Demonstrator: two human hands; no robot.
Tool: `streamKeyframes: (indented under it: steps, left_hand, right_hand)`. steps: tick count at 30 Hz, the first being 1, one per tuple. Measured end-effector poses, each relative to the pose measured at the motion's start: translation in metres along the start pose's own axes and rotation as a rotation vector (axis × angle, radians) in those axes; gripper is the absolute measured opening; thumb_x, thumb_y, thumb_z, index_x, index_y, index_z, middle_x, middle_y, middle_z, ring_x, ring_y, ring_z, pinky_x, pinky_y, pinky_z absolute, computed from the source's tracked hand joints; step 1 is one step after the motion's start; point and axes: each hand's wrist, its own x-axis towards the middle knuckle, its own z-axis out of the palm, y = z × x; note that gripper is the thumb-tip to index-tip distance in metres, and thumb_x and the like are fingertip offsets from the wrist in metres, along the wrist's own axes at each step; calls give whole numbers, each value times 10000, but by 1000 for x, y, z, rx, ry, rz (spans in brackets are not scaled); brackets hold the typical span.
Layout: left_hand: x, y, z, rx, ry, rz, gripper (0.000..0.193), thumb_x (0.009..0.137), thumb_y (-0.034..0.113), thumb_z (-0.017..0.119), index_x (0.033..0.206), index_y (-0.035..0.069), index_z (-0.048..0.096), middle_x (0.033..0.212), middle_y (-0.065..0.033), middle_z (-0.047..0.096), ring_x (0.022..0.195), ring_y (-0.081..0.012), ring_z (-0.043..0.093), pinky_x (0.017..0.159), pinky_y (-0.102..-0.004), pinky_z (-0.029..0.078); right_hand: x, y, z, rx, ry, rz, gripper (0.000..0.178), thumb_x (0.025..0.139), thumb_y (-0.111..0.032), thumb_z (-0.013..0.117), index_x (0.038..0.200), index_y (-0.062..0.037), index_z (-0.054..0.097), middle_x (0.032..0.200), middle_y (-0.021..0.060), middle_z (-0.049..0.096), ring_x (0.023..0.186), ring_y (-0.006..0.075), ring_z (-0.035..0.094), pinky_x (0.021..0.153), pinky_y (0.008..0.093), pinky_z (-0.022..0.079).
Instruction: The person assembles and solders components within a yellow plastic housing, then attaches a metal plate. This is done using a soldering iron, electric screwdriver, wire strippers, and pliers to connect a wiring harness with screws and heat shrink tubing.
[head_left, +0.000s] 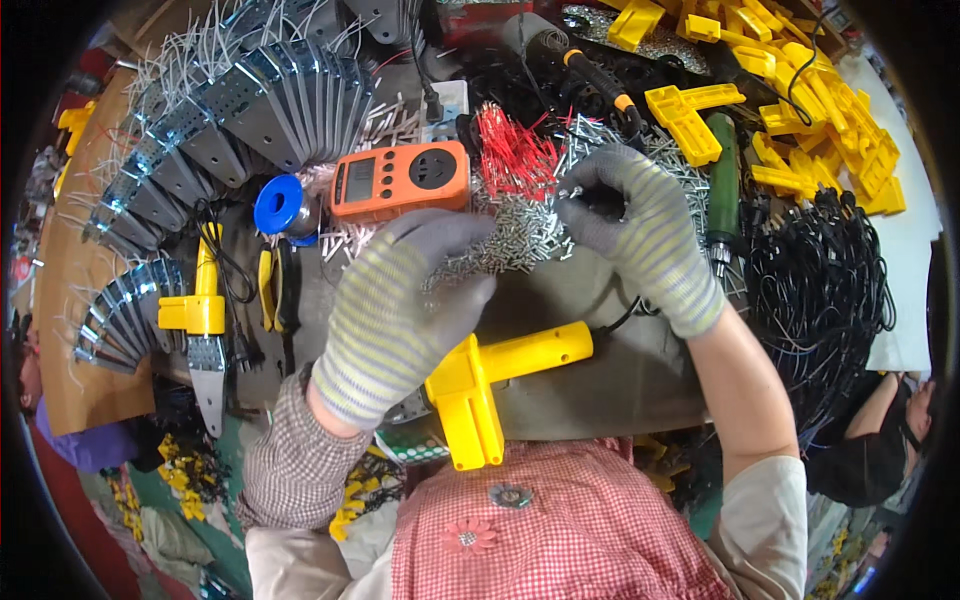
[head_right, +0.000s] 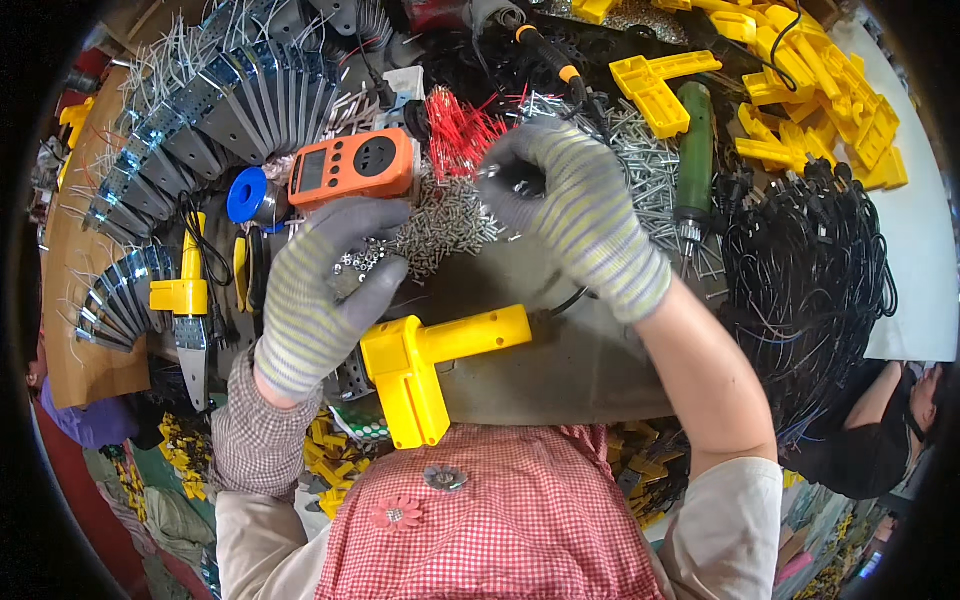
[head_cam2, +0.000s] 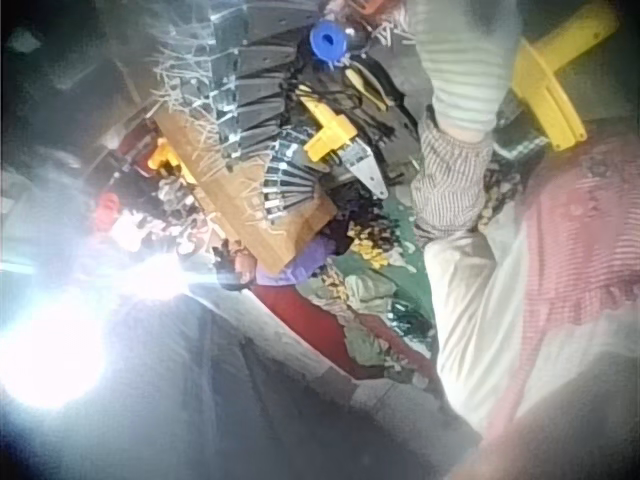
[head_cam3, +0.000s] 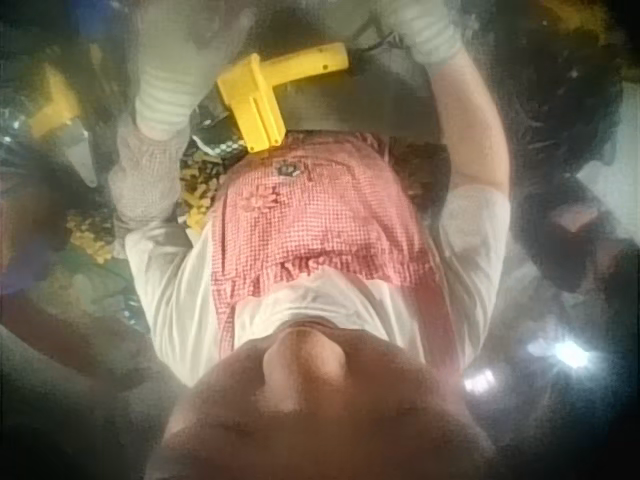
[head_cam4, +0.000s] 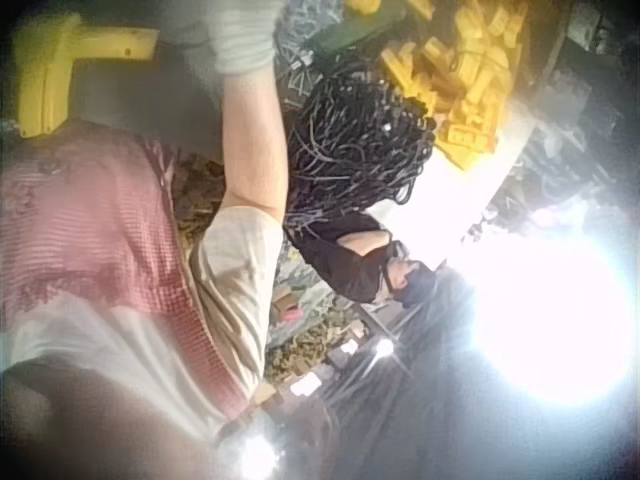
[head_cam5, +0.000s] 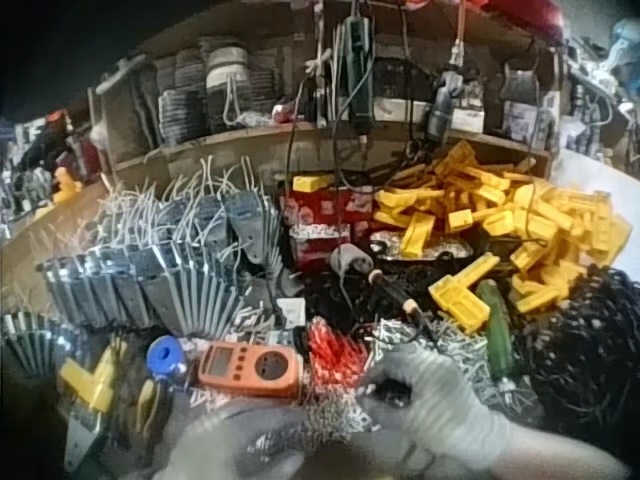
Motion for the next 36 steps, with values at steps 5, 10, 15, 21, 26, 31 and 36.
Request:
streamKeyframes:
  steps: [5, 10, 15, 21, 26, 31, 36]
  left_hand:
    - [14, 13, 7, -301, -56, -294, 237, 829, 80, 845, 1055, 41, 785, 982, -38, 781, 917, -129, 720, 857, -294, 556]
    - [6, 0, 17, -285, -87, -149, 186, 833, 2, 754, 1016, 28, 735, 983, -50, 744, 917, -125, 701, 860, -301, 558]
    - [-10, -36, 16, -779, -386, -335, 203, 845, 29, 710, 1048, 41, 706, 967, -43, 712, 899, -128, 682, 843, -304, 553]
    - [-5, -47, 14, -548, -595, -193, 209, 871, 105, 731, 1077, 71, 720, 967, -26, 707, 872, -122, 675, 799, -284, 552]
    - [-3, -42, 27, -573, -551, -32, 253, 857, 95, 725, 1109, 69, 720, 952, -46, 697, 846, -159, 679, 776, -303, 554]
    - [-5, -46, 42, -495, -486, 206, 292, 795, 69, 705, 1086, 80, 715, 917, -88, 675, 869, -329, 669, 841, -440, 539]
    - [-5, -50, 45, -546, -391, 235, 157, 770, 106, 753, 918, 94, 701, 956, -86, 665, 930, -311, 674, 880, -429, 537]
  right_hand:
    - [-18, -38, 17, 282, -30, 174, 272, 868, -198, 852, 1032, -7, 748, 869, 84, 733, 758, 131, 686, 726, 293, 569]
    - [-42, -30, 26, 508, -63, 277, 212, 880, -167, 836, 1006, -22, 747, 873, 69, 739, 752, 141, 695, 716, 277, 552]
    - [-99, -47, 36, 279, 21, 95, 119, 917, -95, 776, 1033, -72, 768, 939, 77, 770, 764, 234, 750, 723, 329, 597]
    - [-120, -47, 49, 107, -115, -5, 143, 933, -130, 781, 1071, -96, 773, 1006, 93, 787, 793, 297, 772, 718, 378, 623]
    - [-124, -52, 51, 127, -148, 148, 114, 936, -156, 785, 1031, -97, 766, 973, 87, 782, 783, 292, 765, 706, 391, 622]
    - [-112, -57, 44, -383, -279, -220, 77, 851, -147, 720, 903, -99, 688, 892, 63, 650, 768, 276, 698, 662, 409, 591]
    - [-95, -43, 50, -288, -415, -432, 167, 813, -166, 703, 958, -86, 680, 938, 65, 627, 850, 251, 698, 699, 382, 607]
